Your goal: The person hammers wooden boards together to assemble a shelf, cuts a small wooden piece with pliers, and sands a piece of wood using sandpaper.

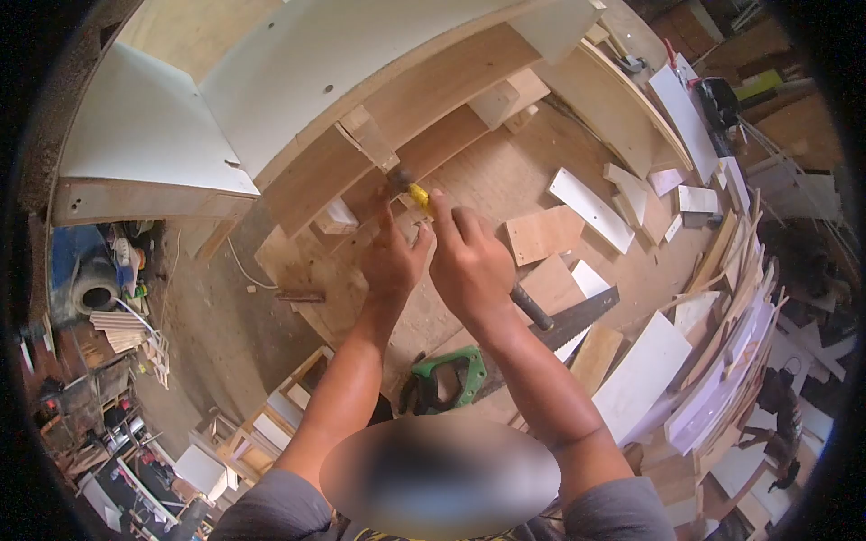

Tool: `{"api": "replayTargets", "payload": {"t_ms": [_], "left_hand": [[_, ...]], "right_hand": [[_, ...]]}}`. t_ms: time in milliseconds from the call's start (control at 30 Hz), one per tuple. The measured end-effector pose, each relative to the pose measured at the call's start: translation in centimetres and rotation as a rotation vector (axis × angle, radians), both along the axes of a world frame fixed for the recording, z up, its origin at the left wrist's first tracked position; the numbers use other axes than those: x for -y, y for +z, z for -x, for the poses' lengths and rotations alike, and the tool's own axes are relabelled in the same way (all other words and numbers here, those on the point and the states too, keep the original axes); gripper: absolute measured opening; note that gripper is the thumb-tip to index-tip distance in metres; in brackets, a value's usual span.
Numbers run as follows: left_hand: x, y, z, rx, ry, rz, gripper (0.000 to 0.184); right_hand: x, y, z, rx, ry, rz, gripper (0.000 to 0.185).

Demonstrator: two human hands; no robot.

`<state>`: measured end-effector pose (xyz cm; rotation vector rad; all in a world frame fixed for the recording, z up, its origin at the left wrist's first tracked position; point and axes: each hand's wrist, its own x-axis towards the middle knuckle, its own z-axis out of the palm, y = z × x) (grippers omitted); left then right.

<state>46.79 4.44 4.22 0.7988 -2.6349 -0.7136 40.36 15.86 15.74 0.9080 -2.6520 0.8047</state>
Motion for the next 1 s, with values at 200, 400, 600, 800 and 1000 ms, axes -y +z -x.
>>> {"api": "replayTargets", "payload": {"t_ms": [200,400,600,800,1000], "left_hand": [[0.1,-0.1,0.0,-0.02,-0.01,0.05,0.104],[0.1,-0.2,0.0,-0.004,-0.01,0.06,0.103],[0.3,-0.3,0.2,-0.066,-0.02,0.093,0.104],[0.3,-0.3,0.1,-0.119,-0.042,0.125,0.105],[0.3,-0.1,-0.2,-0.087,-0.05,0.095,0.105]], "right_hand": [[-0.2,-0.1,-0.2,-0.059,0.01,-0.071,0.05],[0.2,0.2,-0.7,-0.03,-0.02,-0.018,0.044],[0.7,0.7,-0.8,-0.031,-0.046,-0.004,0.043],[0.8,0.7,-1.0,-0.03,-0.045,-0.021,0.043],[0.9,0.6,-1.2,-0.008,-0.055,-0.027,0.04]]}}
